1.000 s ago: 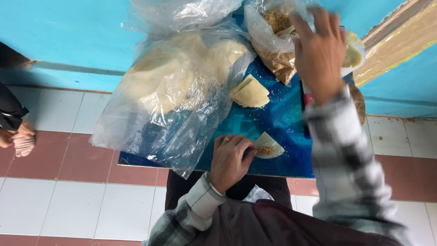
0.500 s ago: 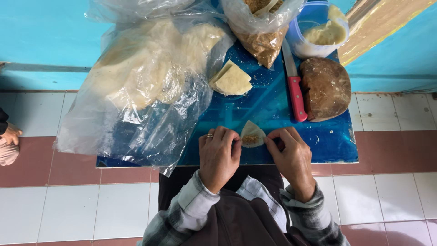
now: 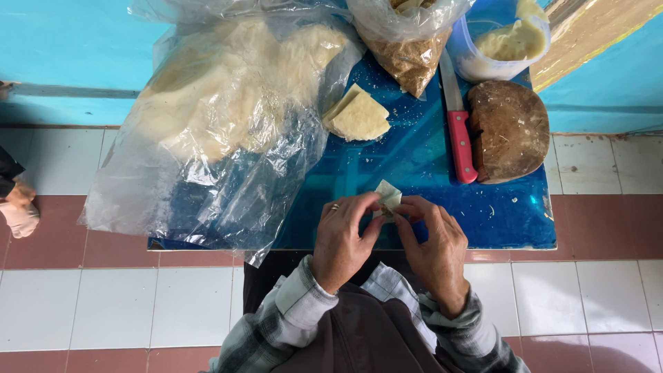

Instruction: The person fills triangular dough wrappers with a brown filling. They pinch a wrapper closed around the filling, place the filled pastry on the table, then take a new wrapper and spoon filling from a plastic bag into it, repeating the cycle.

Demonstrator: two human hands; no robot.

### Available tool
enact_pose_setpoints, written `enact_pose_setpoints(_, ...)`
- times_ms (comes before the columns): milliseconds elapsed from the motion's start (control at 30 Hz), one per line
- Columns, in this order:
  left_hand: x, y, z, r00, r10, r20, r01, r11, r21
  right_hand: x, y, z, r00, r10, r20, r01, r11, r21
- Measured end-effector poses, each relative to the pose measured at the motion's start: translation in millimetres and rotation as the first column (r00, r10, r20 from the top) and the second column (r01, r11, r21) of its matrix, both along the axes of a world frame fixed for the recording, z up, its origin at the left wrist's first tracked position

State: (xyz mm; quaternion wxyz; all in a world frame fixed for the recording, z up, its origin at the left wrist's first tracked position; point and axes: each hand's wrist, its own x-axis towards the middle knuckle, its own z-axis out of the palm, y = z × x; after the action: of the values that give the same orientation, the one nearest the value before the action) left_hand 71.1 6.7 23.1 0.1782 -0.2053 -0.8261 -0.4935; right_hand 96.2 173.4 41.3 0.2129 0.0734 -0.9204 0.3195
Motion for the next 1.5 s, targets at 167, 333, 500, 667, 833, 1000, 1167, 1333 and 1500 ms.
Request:
enact_pose_setpoints(167, 2.8, -4.7, -2.2, 0.998, -0.055, 0.006, 0.055, 0.998, -0.004, 1.3, 4.1, 0.1, 0.999, 0.04, 0.035, -0.042, 0.998, 0.049)
enact_pose_setpoints(333, 2.9, -14.2, -5.5, 0.997, -0.071, 0.013, 0.072, 0.996, -0.047, 1.3, 7.1, -4.0, 0.998, 0.06, 0.035, -0.061, 0.998, 0.025)
enact_pose_setpoints(500, 1.5, -13.7, -5.9, 0.991, -0.11, 0.074, 0.108, 0.994, 0.023, 2.4, 9.0, -6.2, 0.996, 0.084, 0.029, -0.084, 0.996, 0.017)
enact_pose_setpoints(667, -0.5, -9.3, -0.5, 0.988, -0.142, 0.056, 0.141, 0.99, 0.032, 2.9, 8.8, -6.0, 0.995, 0.101, 0.007, -0.101, 0.994, 0.044)
enact_pose_setpoints(833, -4.9, -12.1, 4.9, 0.969, -0.238, 0.064, 0.24, 0.971, -0.019, -3.0, 12.9, 0.6, 0.985, 0.175, -0.009, -0.173, 0.978, 0.12)
enact_pose_setpoints(1000, -18.5, -15.4, 5.7, 0.955, -0.29, 0.055, 0.295, 0.946, -0.133, -21.5, 18.4, 8.0, 0.954, 0.3, 0.025, -0.301, 0.942, 0.152)
enact_pose_setpoints(1167, -29.0, -11.9, 2.1, 0.959, -0.269, 0.089, 0.271, 0.962, -0.01, -30.9, 17.2, 7.5, 0.938, 0.345, 0.027, -0.345, 0.928, 0.141)
enact_pose_setpoints(1333, -34.0, -6.1, 0.3, 0.926, -0.291, 0.239, 0.231, 0.94, 0.251, -40.8, 19.6, 2.9, 0.93, 0.365, 0.047, -0.368, 0.924, 0.106)
enact_pose_setpoints(1500, -27.9, -10.6, 1.6, 0.983, -0.173, 0.067, 0.165, 0.98, 0.111, -65.4, 30.2, -0.3, 0.877, 0.423, 0.228, -0.43, 0.903, -0.022)
